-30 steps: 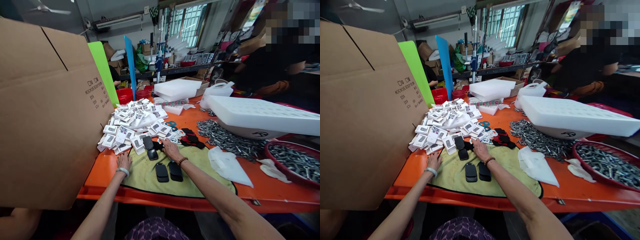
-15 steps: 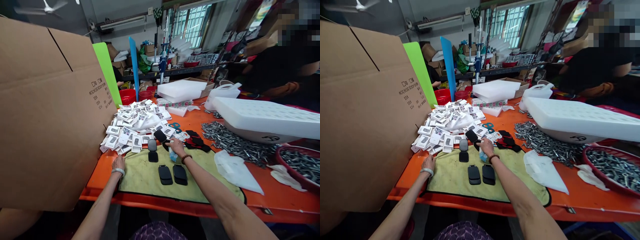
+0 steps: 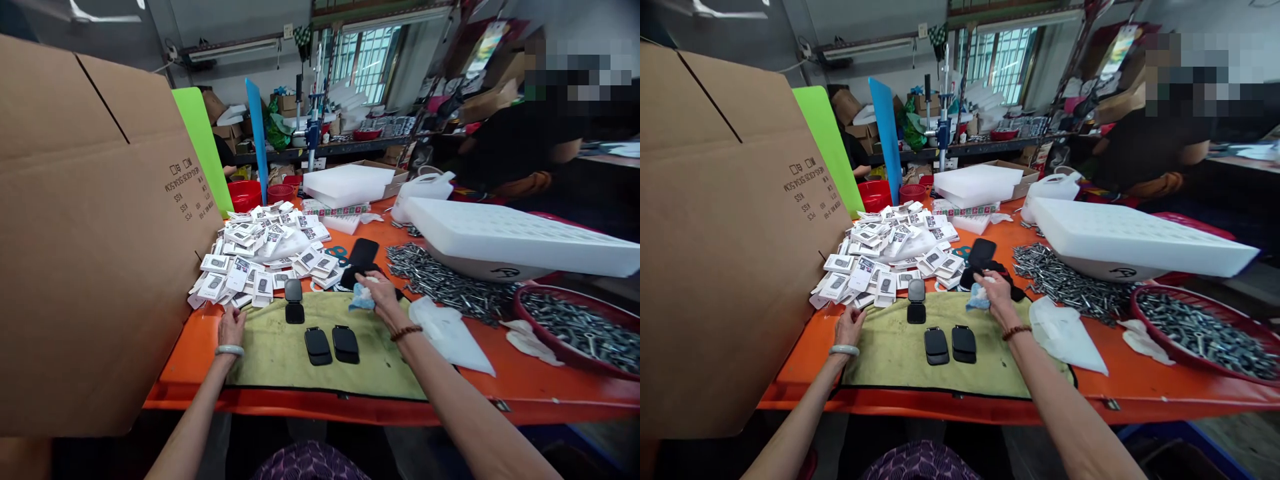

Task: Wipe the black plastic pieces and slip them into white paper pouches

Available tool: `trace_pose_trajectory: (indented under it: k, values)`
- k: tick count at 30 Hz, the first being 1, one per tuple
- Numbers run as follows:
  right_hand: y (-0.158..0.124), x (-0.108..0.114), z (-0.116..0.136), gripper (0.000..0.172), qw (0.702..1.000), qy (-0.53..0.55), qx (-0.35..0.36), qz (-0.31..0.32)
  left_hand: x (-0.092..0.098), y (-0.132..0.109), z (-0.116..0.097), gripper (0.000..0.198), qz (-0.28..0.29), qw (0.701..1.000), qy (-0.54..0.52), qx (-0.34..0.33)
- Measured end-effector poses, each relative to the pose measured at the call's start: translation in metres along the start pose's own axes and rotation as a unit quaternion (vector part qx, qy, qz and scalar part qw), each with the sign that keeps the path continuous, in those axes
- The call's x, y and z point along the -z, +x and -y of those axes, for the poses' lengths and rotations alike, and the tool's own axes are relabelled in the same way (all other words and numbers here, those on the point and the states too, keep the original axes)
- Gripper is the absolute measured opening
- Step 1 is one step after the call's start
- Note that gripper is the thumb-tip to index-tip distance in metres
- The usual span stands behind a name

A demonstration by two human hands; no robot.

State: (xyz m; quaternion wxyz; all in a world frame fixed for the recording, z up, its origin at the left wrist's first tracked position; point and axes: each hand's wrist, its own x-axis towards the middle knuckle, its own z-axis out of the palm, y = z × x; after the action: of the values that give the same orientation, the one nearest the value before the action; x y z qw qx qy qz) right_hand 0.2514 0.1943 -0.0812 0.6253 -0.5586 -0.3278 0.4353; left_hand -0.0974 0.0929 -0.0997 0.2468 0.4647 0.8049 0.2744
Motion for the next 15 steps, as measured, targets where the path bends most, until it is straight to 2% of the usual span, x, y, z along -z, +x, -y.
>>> trace_pose_trajectory:
  k: [2, 3, 4, 5, 6, 7, 8, 9, 10, 12, 14, 15]
  values:
    - [-0.035, -0.007, 0.004, 0.042, 0.996, -0.051, 0.028, 0.074, -0.012, -0.023, -0.026, 0.038, 0.057, 0.996, -0.072, 0.004]
    - [-0.055, -0.013, 0.004, 0.037, 0.988, -0.085, 0.062, 0.115, -0.019, -0.036, -0.038, 0.050, 0.112, 0.986, -0.126, 0.013]
    - [-0.075, -0.018, 0.003, 0.031, 0.975, -0.119, 0.105, 0.153, -0.024, -0.050, -0.050, 0.060, 0.218, 0.933, -0.282, 0.046]
    - [-0.095, -0.022, 0.002, 0.025, 0.959, -0.148, 0.153, 0.187, -0.028, -0.062, -0.059, 0.067, 0.323, 0.848, -0.412, 0.079]
    - [-0.113, -0.025, 0.000, 0.020, 0.940, -0.171, 0.198, 0.221, -0.031, -0.073, -0.066, 0.072, 0.404, 0.765, -0.491, 0.101]
    - [-0.127, -0.026, -0.002, 0.017, 0.918, -0.190, 0.237, 0.253, -0.032, -0.082, -0.071, 0.075, 0.458, 0.688, -0.552, 0.116]
    - [-0.137, -0.025, -0.004, 0.018, 0.896, -0.206, 0.269, 0.287, -0.031, -0.089, -0.072, 0.073, 0.494, 0.629, -0.587, 0.126]
    - [-0.142, -0.023, -0.007, 0.020, 0.874, -0.224, 0.290, 0.318, -0.029, -0.094, -0.070, 0.066, 0.515, 0.594, -0.603, 0.134]
    - [-0.143, -0.018, -0.009, 0.022, 0.854, -0.241, 0.301, 0.348, -0.027, -0.096, -0.067, 0.057, 0.525, 0.578, -0.608, 0.143]
    - [-0.133, -0.008, -0.012, 0.022, 0.823, -0.269, 0.298, 0.401, -0.022, -0.098, -0.056, 0.043, 0.531, 0.579, -0.595, 0.169]
    - [-0.120, 0.002, -0.011, 0.022, 0.821, -0.285, 0.280, 0.409, -0.020, -0.098, -0.047, 0.040, 0.527, 0.592, -0.578, 0.194]
    - [-0.117, 0.005, -0.009, 0.023, 0.834, -0.292, 0.274, 0.379, -0.021, -0.098, -0.044, 0.043, 0.519, 0.598, -0.577, 0.201]
